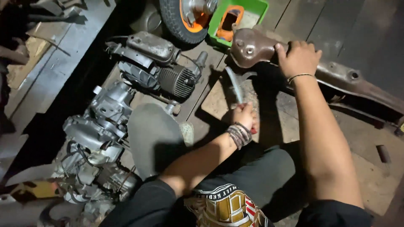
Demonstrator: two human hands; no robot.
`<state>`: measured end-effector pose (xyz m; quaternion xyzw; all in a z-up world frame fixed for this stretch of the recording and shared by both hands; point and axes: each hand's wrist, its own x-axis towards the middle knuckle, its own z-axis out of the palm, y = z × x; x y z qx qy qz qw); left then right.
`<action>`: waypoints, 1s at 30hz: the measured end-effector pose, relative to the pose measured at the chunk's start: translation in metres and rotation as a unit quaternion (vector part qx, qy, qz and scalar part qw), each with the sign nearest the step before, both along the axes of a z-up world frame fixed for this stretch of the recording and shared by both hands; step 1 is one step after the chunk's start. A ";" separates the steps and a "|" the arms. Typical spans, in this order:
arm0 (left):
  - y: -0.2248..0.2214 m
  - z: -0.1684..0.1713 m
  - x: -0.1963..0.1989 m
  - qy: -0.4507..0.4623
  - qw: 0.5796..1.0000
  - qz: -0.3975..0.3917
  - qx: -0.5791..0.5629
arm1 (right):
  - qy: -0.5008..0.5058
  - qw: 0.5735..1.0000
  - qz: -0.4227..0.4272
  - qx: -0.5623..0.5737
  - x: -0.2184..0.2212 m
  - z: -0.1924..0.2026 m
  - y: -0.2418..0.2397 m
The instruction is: Cleaning and scraping a metal motorcycle component using a variety of hand tools to remove debris and rust.
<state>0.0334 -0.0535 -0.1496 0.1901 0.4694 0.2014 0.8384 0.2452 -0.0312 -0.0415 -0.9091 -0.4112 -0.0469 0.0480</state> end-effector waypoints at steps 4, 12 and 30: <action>0.028 0.034 -0.032 0.049 0.995 0.030 0.084 | -0.023 1.000 0.011 0.003 0.008 -0.010 0.002; 0.063 0.052 0.026 0.000 0.997 0.017 0.081 | 0.011 1.000 0.012 0.022 0.010 -0.008 0.001; 0.059 0.053 0.045 -0.070 0.995 0.060 0.047 | -0.015 0.999 0.031 0.034 0.012 -0.019 -0.002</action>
